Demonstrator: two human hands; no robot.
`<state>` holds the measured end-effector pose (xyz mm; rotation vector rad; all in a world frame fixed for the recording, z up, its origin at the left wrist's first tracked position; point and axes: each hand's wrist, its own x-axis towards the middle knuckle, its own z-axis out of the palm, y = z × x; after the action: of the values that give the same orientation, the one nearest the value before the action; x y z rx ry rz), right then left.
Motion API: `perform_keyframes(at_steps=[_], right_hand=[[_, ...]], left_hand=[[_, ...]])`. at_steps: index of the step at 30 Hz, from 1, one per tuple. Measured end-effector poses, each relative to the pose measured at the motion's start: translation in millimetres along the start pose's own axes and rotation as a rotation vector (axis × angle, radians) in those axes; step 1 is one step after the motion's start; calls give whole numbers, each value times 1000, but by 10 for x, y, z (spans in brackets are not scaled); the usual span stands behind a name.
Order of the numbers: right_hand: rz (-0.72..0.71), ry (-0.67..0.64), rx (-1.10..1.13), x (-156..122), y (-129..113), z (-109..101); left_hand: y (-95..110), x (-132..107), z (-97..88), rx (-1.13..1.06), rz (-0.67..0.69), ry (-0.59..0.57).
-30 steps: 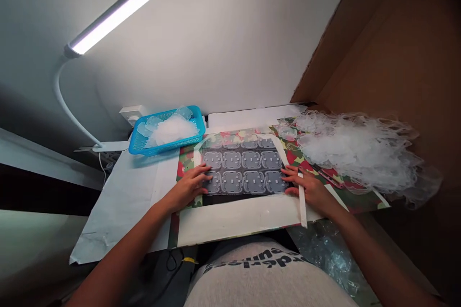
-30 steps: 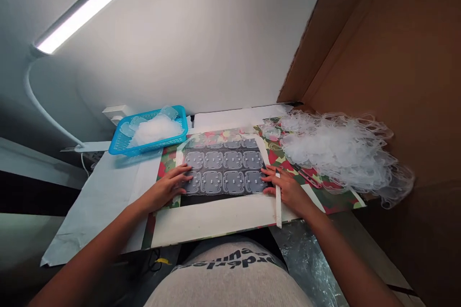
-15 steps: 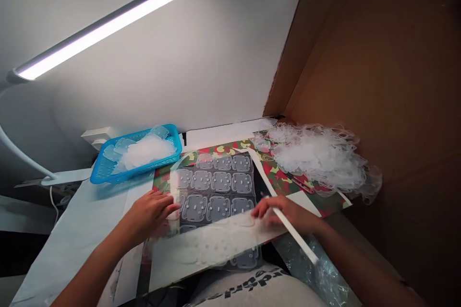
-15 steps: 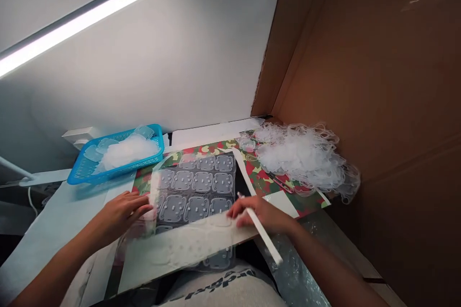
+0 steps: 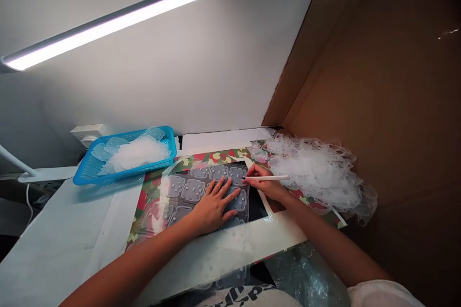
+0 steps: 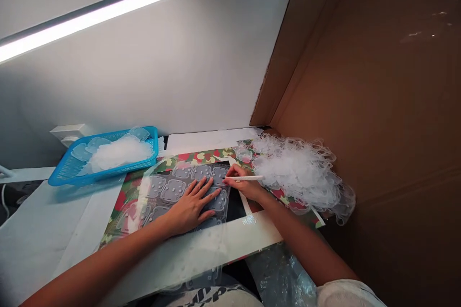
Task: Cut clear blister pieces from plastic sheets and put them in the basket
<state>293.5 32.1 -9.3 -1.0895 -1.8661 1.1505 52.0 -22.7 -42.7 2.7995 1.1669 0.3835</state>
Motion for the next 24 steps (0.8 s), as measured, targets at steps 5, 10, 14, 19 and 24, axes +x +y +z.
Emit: perform_keyframes(at_steps=[5,10,14,19,24], right_hand=[[-96,-102,-171,32,62,49],[-90,-122,-223,119,101,87],[-101,-133,-280,128,46,84],[-159,-171,-359,58,37,97],[-348,-117,-561,82,136,153]], left_hand=[[9,-34,-50,-29,-54,29],[28,-12,-36,-23,-86,-2],[27,-40,-34,-42,-79,3],[37,-53,-22,-51,-87,25],[52,-51,-15,-53,-88,34]])
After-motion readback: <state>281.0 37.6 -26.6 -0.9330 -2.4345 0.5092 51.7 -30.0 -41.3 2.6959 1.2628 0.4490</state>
